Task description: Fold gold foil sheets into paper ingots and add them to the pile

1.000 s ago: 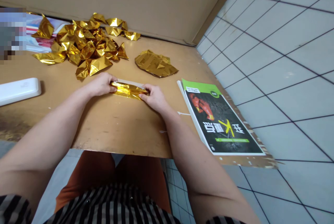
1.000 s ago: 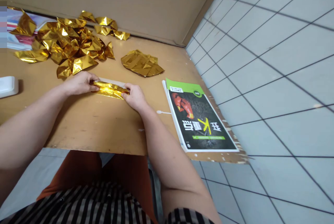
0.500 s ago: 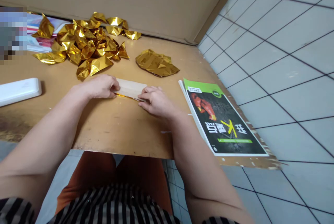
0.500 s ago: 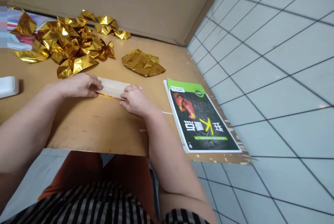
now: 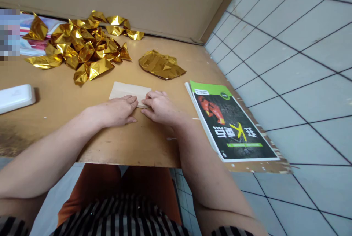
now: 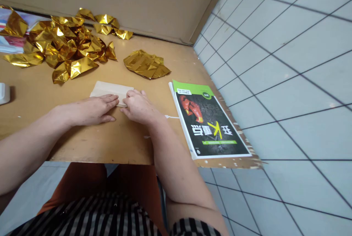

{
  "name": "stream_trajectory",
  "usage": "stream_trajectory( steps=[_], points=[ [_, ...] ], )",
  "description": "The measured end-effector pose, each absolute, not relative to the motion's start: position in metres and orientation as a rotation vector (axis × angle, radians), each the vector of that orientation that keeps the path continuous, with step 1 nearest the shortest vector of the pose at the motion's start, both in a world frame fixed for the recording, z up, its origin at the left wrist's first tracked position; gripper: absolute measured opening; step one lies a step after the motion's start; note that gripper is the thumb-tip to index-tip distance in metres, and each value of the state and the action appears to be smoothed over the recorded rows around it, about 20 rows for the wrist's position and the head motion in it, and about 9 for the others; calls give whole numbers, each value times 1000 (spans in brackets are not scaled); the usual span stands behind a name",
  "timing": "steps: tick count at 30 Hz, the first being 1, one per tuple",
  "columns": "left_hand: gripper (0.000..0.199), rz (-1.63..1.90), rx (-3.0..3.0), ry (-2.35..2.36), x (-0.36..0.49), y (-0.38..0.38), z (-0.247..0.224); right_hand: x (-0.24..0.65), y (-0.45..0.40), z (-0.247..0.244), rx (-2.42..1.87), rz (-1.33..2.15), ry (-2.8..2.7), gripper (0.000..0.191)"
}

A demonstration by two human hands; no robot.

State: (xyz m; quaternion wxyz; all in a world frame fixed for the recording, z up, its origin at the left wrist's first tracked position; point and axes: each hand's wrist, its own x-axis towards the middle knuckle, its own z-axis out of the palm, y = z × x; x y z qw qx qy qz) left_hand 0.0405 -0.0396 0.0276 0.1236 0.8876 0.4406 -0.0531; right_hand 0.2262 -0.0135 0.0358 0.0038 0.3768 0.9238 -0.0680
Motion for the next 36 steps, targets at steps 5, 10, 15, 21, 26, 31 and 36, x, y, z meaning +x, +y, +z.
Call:
stream_trajectory(
  steps=[5,10,15,21,26,31,36],
  points=[
    [67,-174,2518,1278,39,-40,26,219,-15,28,1181,-281,3017,25],
    [71,-224,2461,1318,42,-41,31,215,-17,24,1214,-331,2937,28],
    [61,-206,2424,1411,38,-41,39,216,-18,31,1218,-266,2843,26],
    [53,-144,2410,1467,17,-32,39,222,-17,39,1244,-242,2784,23],
    [57,-127,2359,1537,4,-27,43,226,-15,40,1284,-235,2732,23],
    [53,-63,2361,1519,-7,-23,46,230,-12,38,1290,-248,2757,25],
    [48,84,2315,1614,-19,-13,34,233,-8,40,1308,-262,2771,30]
  ],
)
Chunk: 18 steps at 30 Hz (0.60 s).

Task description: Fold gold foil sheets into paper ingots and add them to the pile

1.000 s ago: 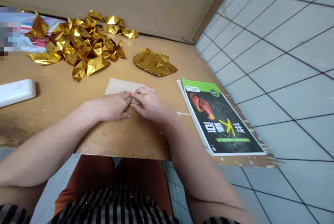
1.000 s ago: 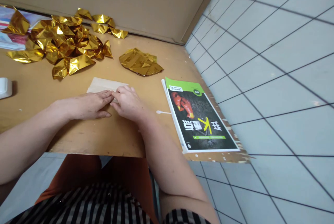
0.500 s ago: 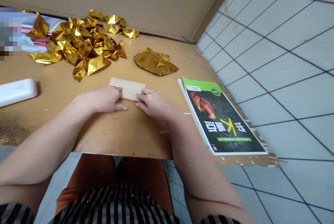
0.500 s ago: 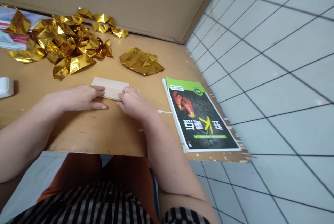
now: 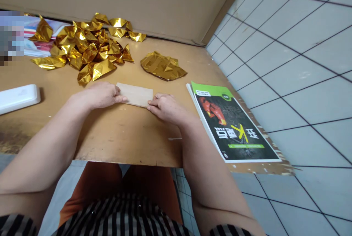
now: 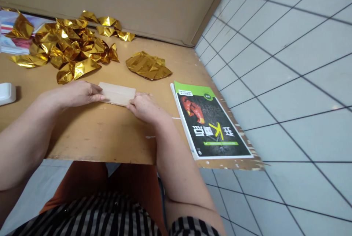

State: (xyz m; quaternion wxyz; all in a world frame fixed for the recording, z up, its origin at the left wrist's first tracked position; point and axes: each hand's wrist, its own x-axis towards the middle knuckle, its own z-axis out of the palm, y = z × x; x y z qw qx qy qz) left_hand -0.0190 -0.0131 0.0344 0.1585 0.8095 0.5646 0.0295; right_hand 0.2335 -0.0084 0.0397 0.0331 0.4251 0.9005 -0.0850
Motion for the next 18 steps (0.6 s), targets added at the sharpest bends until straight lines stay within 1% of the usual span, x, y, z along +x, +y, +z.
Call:
stream_trajectory(
  steps=[5,9,13,16,18],
  points=[
    [37,203,2310,1651,-17,-7,25,232,-6,39,1372,-214,2788,33],
    [24,210,2360,1730,-8,-7,26,227,-5,34,1469,-189,2832,28],
    [15,208,2381,1748,-4,-7,26,223,-2,28,1570,-236,2846,22],
    [13,230,2381,1735,-4,-6,26,222,1,22,1651,-263,2848,14],
    [19,271,2365,1750,-5,-6,26,223,2,19,1719,-258,2854,10]
  ],
)
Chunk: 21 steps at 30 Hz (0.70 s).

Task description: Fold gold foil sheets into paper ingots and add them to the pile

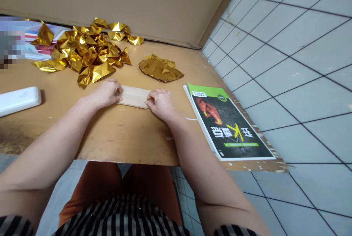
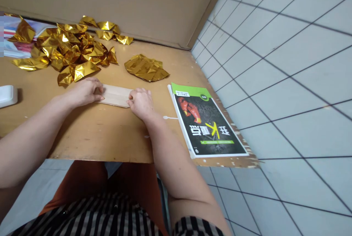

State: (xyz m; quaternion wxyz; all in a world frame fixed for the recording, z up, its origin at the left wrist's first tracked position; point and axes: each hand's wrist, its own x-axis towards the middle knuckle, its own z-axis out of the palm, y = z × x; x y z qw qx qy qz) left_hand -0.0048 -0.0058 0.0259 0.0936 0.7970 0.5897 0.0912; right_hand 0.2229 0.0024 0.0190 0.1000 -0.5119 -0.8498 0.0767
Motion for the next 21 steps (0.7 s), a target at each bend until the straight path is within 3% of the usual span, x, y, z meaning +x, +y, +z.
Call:
stream_trajectory(
  steps=[8,21],
  points=[
    [70,291,2255,1747,-10,2,20,226,11,15,-1653,401,-2369,51],
    [74,325,2259,1690,-12,7,16,226,16,15,-1623,501,-2362,64]
  ],
)
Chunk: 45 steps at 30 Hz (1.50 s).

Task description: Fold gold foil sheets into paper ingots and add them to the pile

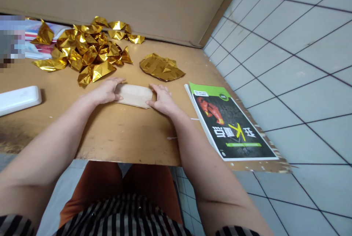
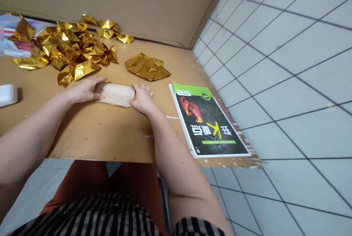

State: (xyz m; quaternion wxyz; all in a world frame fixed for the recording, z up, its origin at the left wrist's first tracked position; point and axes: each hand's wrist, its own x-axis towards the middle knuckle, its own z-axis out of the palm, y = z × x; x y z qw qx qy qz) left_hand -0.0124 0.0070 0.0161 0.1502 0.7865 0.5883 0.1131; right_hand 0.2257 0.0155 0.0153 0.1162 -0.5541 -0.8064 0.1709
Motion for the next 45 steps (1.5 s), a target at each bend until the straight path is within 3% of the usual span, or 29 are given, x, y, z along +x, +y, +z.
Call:
stream_trajectory(
  steps=[7,14,20,32,45],
  points=[
    [68,358,2344,1687,-11,6,16,223,13,16,-1609,434,-2354,47],
    [38,376,2496,1569,-12,5,18,224,8,17,-1486,323,-2449,23],
    [22,329,2556,1468,-12,3,20,227,4,20,-1351,274,-2586,19],
    [34,174,2538,1424,-12,-2,27,230,-3,32,-1338,256,-2726,19],
    [29,412,2700,1437,10,-6,12,227,-5,32,-1320,229,-2742,25]
  ],
)
